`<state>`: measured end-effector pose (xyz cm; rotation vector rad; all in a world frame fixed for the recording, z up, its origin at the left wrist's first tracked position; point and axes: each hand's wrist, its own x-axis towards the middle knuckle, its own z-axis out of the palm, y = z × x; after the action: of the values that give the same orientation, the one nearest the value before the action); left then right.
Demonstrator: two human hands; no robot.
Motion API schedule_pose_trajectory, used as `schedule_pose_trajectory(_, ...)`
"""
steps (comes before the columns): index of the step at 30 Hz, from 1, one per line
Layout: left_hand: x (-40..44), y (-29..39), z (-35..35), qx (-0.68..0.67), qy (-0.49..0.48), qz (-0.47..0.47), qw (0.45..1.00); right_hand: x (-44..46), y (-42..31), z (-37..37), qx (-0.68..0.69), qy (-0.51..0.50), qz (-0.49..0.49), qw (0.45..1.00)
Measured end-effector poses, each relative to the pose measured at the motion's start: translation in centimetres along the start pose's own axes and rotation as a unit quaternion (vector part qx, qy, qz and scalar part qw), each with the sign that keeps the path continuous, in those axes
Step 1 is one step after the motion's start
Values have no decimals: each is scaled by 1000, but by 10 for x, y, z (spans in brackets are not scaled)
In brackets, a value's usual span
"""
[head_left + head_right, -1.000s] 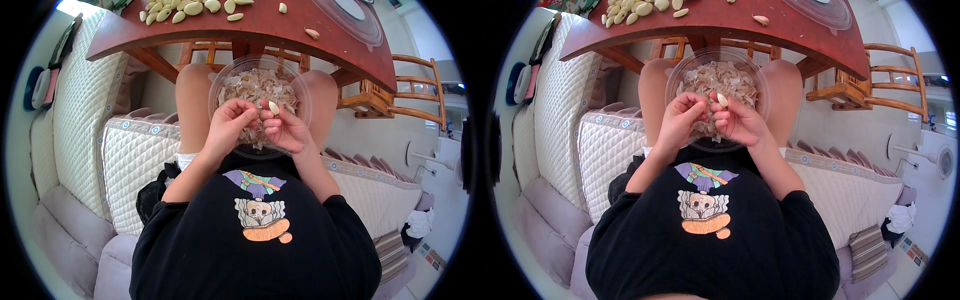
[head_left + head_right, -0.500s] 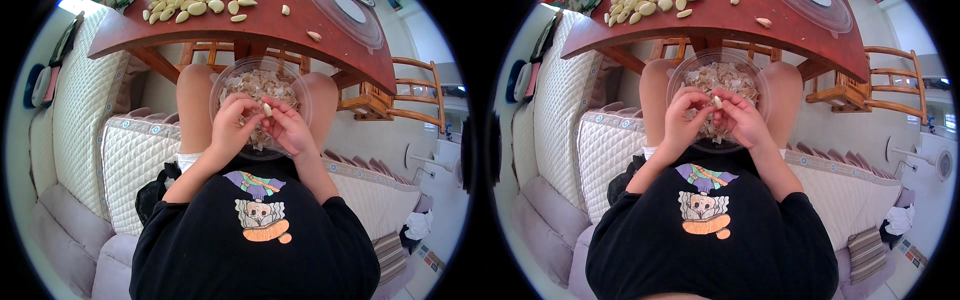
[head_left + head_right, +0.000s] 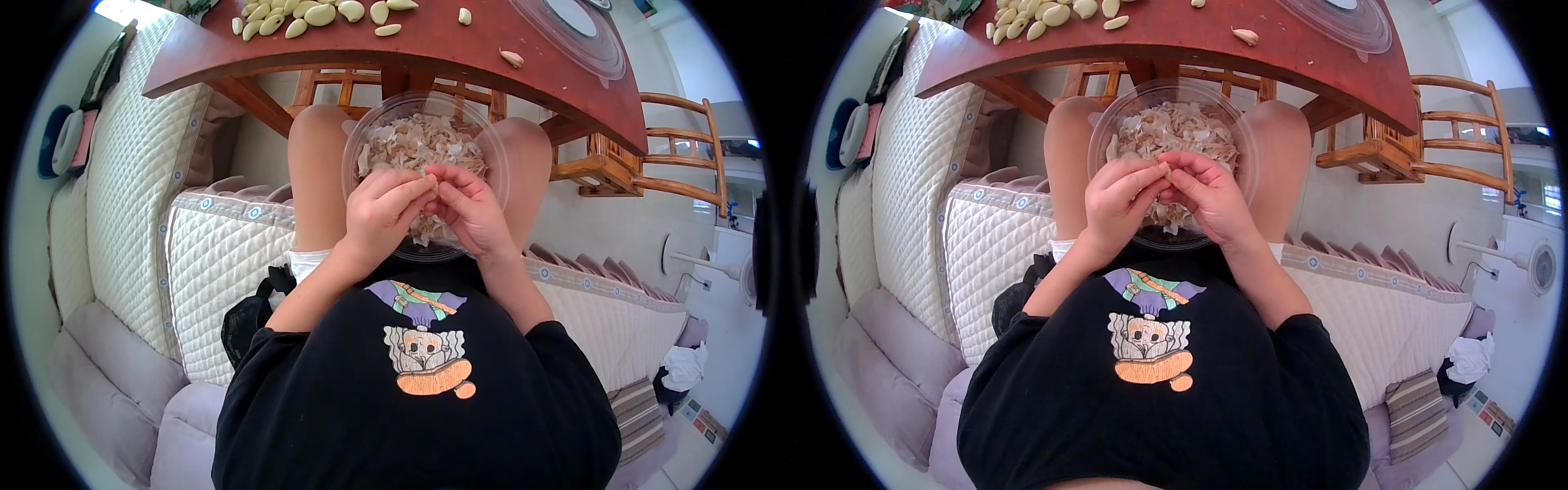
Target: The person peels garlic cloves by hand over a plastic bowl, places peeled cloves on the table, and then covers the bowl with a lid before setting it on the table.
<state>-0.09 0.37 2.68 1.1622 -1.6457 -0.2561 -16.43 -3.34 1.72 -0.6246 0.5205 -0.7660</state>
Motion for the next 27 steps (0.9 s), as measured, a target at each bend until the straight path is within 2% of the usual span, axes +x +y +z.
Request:
schedule_pose_trajectory(6,3,5,-5,-5,-32,-1,999,0,3,-1,8,8,-9,1000)
schedule_pose_trajectory(11,1,4,-1,-111,-15,-108,988,0,4,3,-6,23,-24,999)
schedule_pose_trajectory(18,0,4,-3,-157,-48,-195,967,-2,6,7,-183,51,-113,975)
schedule_pose_trajectory(21,-1,6,-5,-196,-72,-260,943,-4,8,10,-244,63,-151,956)
schedule_pose_trajectory(23,-4,4,-2,-281,-60,-314,905,-3,9,10,-307,65,-188,931)
schedule_pose_trajectory(27,-6,-1,-3,-393,-65,-373,838,-3,7,12,-280,50,-194,939)
